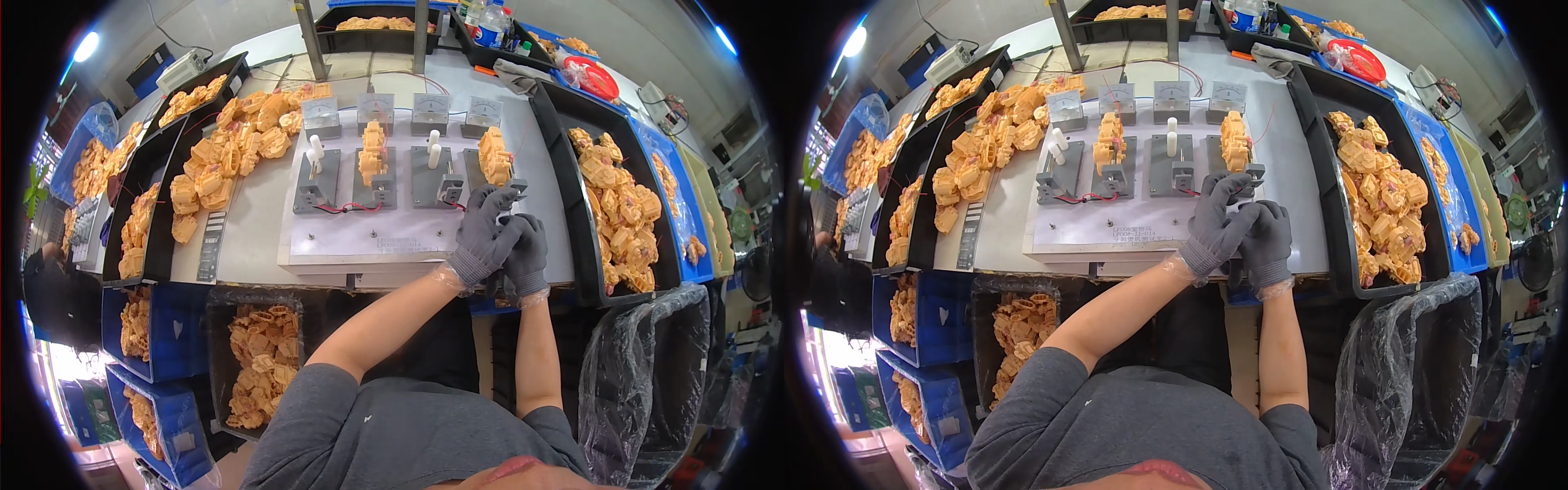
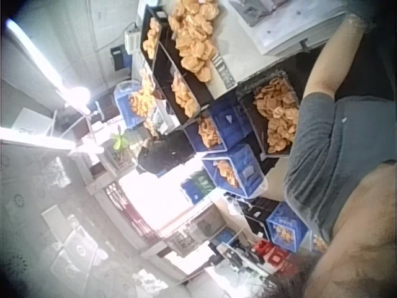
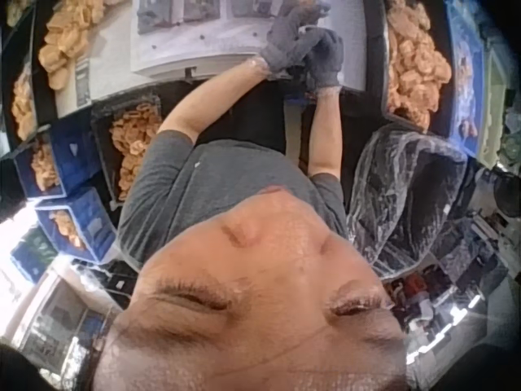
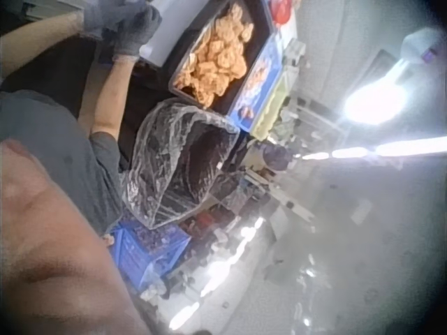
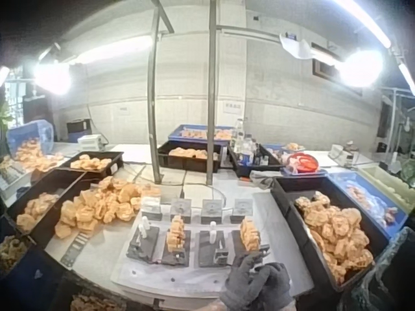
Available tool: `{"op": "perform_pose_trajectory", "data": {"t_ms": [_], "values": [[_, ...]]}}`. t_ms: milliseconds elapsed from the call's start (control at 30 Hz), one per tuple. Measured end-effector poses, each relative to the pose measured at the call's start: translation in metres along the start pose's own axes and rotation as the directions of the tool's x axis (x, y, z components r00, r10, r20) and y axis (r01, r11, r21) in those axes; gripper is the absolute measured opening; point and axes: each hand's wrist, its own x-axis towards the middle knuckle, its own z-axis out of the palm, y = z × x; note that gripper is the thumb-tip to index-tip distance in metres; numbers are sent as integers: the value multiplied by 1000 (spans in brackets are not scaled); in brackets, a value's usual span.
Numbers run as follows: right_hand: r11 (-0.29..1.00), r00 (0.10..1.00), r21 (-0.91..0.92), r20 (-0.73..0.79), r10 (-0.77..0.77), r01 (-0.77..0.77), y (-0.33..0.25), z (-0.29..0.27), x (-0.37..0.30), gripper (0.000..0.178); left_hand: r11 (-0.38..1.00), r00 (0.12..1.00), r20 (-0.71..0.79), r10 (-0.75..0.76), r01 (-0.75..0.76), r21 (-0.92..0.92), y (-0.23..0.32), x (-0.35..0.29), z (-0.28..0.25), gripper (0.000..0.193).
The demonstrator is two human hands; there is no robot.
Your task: Assemble toy tank parts by placing them into an assembly jig.
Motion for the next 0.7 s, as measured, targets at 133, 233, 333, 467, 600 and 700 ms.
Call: {"op": "perform_pose_trajectory", "data": {"t_ms": [133, 233, 333, 467, 600, 700], "values": [[993, 996, 114, 84, -10, 0, 4, -6, 3, 35, 997, 994, 110, -30, 23, 73, 5, 3, -8, 55], [997, 989, 80, 145, 3, -15, -4, -16, 13, 38, 997, 988, 149, -47, 38, 61, 7, 4, -9, 60], [958, 961, 240, 263, 90, -155, -1, -26, 22, 39, 998, 984, 174, -42, 32, 61, 6, 6, -6, 61], [971, 964, 206, 260, 62, -118, 12, -23, 21, 38, 999, 989, 147, 13, -20, 45, -5, 5, -1, 59], [997, 979, 70, 206, 5, -20, 3, -21, 20, 38, 998, 985, 170, -13, 23, -58, 0, 7, -2, 56], [999, 975, 49, 222, 12, -24, 3, -24, 20, 38, 997, 985, 172, -28, 39, -63, 4, 7, -2, 54]]}}
